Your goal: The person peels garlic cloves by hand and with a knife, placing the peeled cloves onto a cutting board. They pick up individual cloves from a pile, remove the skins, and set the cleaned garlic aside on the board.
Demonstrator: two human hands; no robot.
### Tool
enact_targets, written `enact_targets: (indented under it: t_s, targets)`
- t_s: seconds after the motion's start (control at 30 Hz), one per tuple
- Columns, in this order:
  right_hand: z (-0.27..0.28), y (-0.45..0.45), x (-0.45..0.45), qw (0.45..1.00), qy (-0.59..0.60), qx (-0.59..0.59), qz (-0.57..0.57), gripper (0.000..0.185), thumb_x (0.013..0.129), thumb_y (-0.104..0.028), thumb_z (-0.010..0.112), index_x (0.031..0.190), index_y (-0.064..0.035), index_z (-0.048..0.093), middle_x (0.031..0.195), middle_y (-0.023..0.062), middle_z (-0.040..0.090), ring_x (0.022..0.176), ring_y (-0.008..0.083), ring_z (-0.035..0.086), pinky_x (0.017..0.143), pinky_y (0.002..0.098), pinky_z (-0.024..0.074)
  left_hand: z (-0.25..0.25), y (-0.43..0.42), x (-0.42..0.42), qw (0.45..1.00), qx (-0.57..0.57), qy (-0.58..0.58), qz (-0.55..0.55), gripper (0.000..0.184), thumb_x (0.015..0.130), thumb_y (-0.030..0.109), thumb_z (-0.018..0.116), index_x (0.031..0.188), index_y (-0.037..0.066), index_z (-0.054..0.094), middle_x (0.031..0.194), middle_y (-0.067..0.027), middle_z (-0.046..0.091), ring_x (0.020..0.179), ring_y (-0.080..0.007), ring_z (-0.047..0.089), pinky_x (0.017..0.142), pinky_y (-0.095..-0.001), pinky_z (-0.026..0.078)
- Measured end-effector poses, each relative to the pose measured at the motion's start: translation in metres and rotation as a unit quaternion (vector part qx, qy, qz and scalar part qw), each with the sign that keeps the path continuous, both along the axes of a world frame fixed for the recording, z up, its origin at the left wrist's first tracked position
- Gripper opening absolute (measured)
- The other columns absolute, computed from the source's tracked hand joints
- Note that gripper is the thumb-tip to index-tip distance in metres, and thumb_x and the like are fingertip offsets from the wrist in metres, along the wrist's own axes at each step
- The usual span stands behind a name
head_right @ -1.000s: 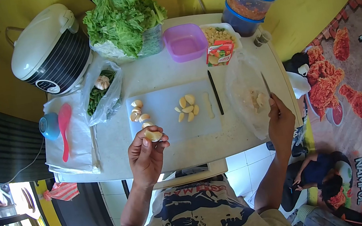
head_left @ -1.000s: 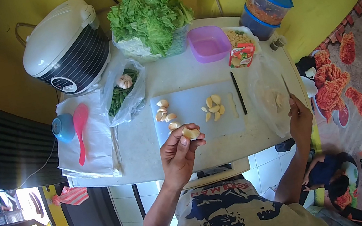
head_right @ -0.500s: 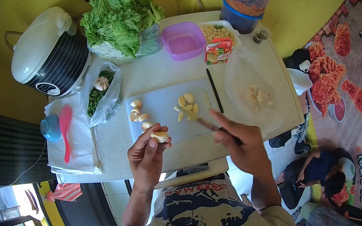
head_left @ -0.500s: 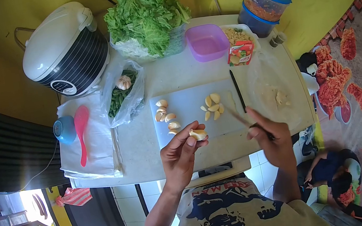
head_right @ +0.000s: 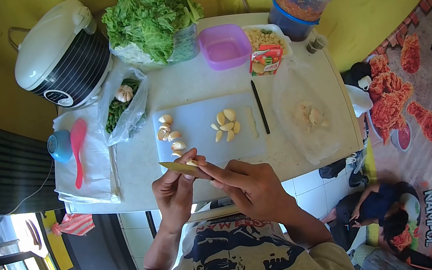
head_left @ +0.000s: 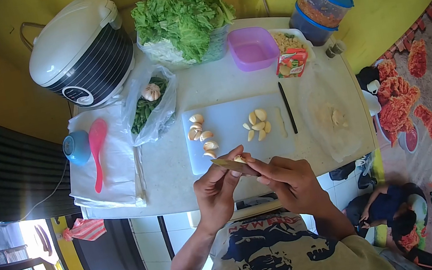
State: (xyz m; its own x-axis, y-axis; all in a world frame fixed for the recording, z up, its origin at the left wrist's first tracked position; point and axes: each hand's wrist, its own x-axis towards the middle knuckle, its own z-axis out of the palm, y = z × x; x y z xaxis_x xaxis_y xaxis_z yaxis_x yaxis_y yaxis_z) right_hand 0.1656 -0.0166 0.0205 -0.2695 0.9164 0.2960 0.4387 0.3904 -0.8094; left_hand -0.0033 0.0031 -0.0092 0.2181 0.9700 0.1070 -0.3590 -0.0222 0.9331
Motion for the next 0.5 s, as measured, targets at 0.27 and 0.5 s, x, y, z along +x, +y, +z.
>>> enact_targets:
  t_s: [0.27,0.5]
  targets:
    - [-0.008,0.002,-0.006,0.995,0.099,-0.025,0.012,0.044,0.082,0.003,0.056,0.125,-0.0066,0.053,0.064,0.0068,0.051,0.053,0.0129,0.047,0.048,0.0261,0.0385,0.005,0.003,-0.002,0.999,0.017,0.045,0.013,0.029,0.091,0.003,0.050,0.118,-0.003,0.054,0.101,-0.0139,0.064,0.094,-0.0169,0.060,0.086,-0.0320,0.047]
    - [-0.008,-0.003,0.001,0.843,0.391,-0.368,0.039,0.033,0.094,-0.013,0.047,0.127,-0.0064,0.051,0.068,-0.0011,0.048,0.053,0.0047,0.037,0.046,0.0191,0.0310,0.000,0.003,-0.001,1.000,0.007,-0.002,-0.006,0.030,0.092,0.006,0.049,0.121,-0.002,0.052,0.108,-0.0171,0.061,0.086,-0.0153,0.060,0.078,-0.0294,0.049]
